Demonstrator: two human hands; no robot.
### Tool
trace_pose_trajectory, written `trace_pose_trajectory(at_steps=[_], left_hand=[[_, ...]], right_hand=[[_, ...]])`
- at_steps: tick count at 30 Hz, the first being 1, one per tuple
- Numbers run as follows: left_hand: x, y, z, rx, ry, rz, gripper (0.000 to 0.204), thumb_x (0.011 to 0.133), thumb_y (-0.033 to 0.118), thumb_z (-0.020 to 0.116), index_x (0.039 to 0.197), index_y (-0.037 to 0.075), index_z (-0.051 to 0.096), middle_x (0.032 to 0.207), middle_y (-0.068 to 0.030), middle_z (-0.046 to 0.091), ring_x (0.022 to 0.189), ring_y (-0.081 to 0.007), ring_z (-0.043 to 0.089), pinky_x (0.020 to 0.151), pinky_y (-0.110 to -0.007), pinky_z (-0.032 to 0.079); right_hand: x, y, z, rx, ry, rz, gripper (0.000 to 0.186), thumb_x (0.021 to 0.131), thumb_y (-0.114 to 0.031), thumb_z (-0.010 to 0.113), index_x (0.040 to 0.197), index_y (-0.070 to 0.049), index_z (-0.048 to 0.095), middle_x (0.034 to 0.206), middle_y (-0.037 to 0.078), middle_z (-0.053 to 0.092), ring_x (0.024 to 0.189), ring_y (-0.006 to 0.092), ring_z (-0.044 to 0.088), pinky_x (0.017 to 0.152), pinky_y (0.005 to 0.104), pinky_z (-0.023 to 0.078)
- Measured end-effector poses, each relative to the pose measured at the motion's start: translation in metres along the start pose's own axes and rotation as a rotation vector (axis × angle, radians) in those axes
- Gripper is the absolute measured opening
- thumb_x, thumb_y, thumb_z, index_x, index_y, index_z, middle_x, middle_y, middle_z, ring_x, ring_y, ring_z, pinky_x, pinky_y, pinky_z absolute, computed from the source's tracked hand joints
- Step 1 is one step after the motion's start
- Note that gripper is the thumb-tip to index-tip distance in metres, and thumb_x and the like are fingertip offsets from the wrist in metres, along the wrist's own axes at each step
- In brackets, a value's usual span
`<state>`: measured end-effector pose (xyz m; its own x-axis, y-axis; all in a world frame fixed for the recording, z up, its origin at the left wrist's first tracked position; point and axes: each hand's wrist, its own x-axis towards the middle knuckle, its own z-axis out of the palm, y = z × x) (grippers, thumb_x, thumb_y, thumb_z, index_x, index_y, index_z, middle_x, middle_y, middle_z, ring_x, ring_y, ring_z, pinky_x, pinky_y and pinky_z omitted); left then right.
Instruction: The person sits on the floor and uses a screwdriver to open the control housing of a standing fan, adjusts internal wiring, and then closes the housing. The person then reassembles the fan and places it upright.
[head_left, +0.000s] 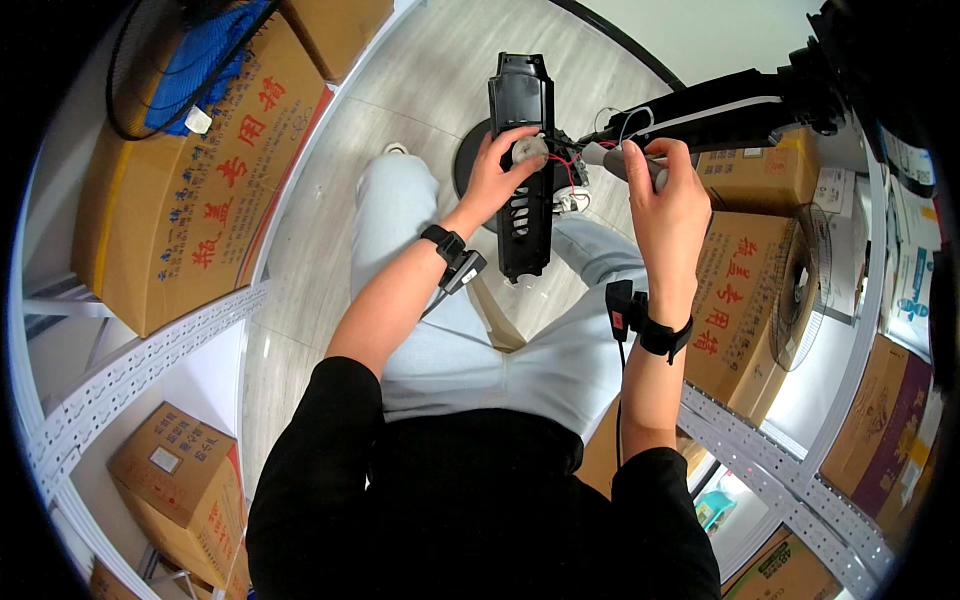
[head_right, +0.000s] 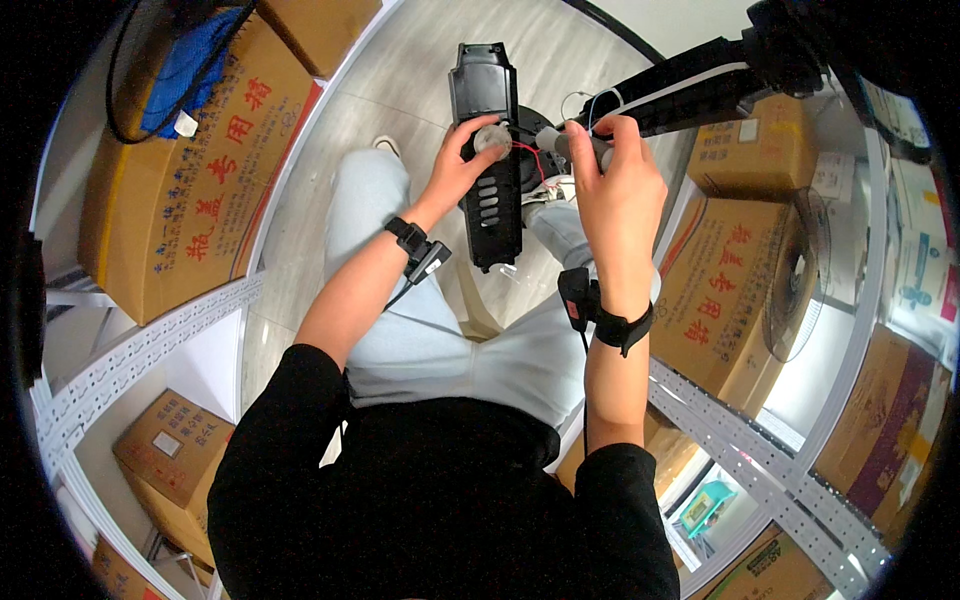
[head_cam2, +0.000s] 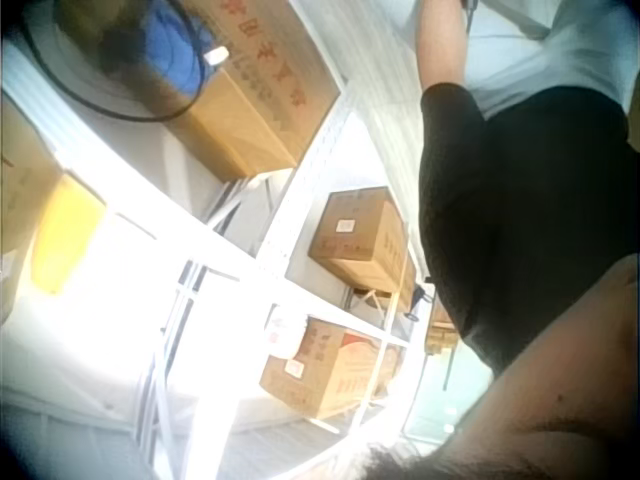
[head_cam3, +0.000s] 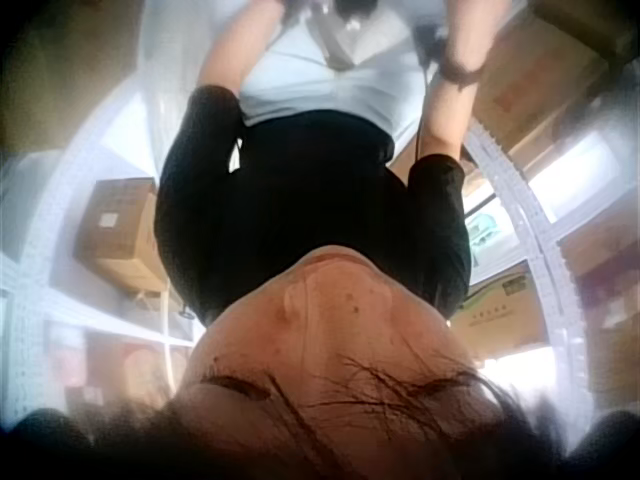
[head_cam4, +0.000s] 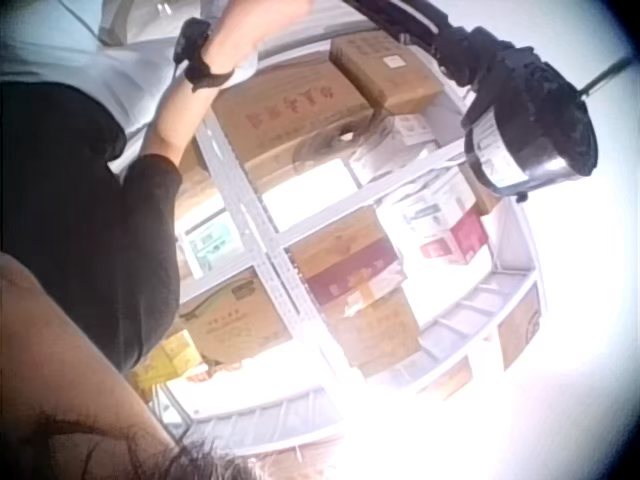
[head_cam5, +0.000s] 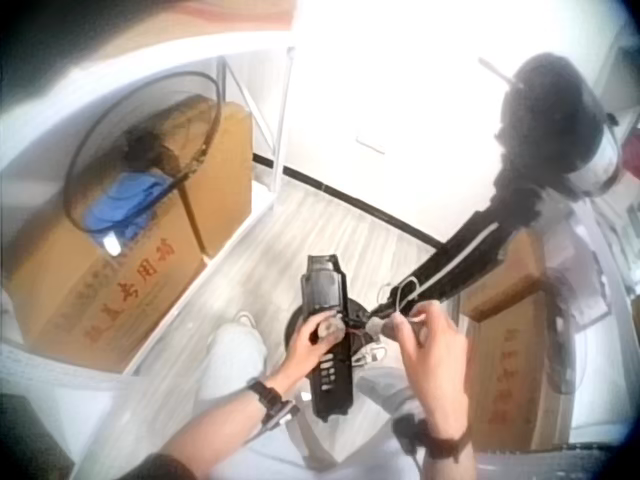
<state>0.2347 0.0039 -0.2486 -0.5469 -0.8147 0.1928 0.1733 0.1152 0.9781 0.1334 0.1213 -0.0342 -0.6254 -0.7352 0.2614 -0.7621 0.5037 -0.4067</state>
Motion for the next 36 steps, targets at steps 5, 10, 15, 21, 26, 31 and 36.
trace_pose_trajectory(at_steps=[5,10,15,21,26,31,36], left_hand=[[0.000,-0.003,0.000,-0.007,0.012,0.018,0.044,0.085,0.018,0.077,0.127,0.014,0.063,0.118,-0.0131,0.056,0.112,-0.0275,0.058,0.098,-0.037,0.046],[0.000,0.004,-0.003,0.019,-0.031,-0.013,0.045,0.087,0.013,0.073,0.131,0.012,0.060,0.127,-0.0113,0.056,0.121,-0.0249,0.054,0.104,-0.036,0.042],[0.001,0.001,-0.002,0.010,-0.005,0.023,0.045,0.086,0.016,0.076,0.129,0.013,0.062,0.123,-0.0124,0.057,0.118,-0.0267,0.056,0.103,-0.037,0.043],[0.003,-0.008,-0.003,0.010,-0.017,0.048,0.075,0.086,0.012,0.075,0.150,0.011,0.036,0.139,-0.0140,0.051,0.126,-0.0246,0.052,0.106,-0.036,0.042],[0.003,0.001,0.002,-0.123,0.079,0.048,0.108,0.085,0.008,0.076,0.159,0.009,-0.002,0.145,-0.0165,0.046,0.127,-0.0222,0.052,0.105,-0.035,0.043],[0.004,-0.014,0.000,-0.151,0.059,-0.064,0.096,0.083,0.011,0.079,0.154,0.003,0.014,0.138,-0.0147,0.049,0.125,-0.0220,0.052,0.106,-0.035,0.042],[0.003,-0.013,0.001,-0.224,0.054,-0.115,0.090,0.079,0.019,0.084,0.145,0.000,0.026,0.137,-0.0151,0.051,0.123,-0.0226,0.053,0.105,-0.036,0.042]], right_hand=[[-0.003,0.008,-0.005,0.057,-0.027,-0.260,0.038,0.087,-0.030,0.076,0.109,-0.004,0.060,0.097,0.017,0.066,0.083,0.0367,0.066,0.072,0.0435,0.053],[-0.001,-0.002,-0.005,-0.003,-0.098,0.070,0.033,0.084,-0.018,0.077,0.108,-0.002,0.059,0.101,0.017,0.062,0.095,0.0345,0.065,0.070,0.0411,0.053],[-0.005,0.001,-0.007,0.145,-0.038,-0.154,0.030,0.085,-0.015,0.075,0.107,-0.002,0.061,0.104,0.017,0.062,0.097,0.0313,0.066,0.069,0.0379,0.055],[-0.001,-0.003,-0.006,0.019,-0.077,-0.081,0.031,0.082,-0.013,0.076,0.109,-0.004,0.062,0.107,0.015,0.062,0.093,0.0299,0.066,0.071,0.0385,0.055],[0.000,0.009,0.001,-0.017,0.017,-0.091,0.030,0.084,-0.016,0.076,0.108,-0.006,0.062,0.101,0.015,0.065,0.085,0.0320,0.065,0.071,0.0395,0.054],[-0.001,0.011,0.002,0.124,0.036,-0.345,0.031,0.087,-0.024,0.076,0.107,-0.005,0.061,0.094,0.016,0.068,0.076,0.0336,0.066,0.067,0.0393,0.054],[-0.002,0.000,-0.001,-0.012,-0.054,-0.003,0.035,0.086,-0.024,0.077,0.108,-0.003,0.060,0.097,0.015,0.068,0.081,0.0350,0.068,0.068,0.0393,0.054]])
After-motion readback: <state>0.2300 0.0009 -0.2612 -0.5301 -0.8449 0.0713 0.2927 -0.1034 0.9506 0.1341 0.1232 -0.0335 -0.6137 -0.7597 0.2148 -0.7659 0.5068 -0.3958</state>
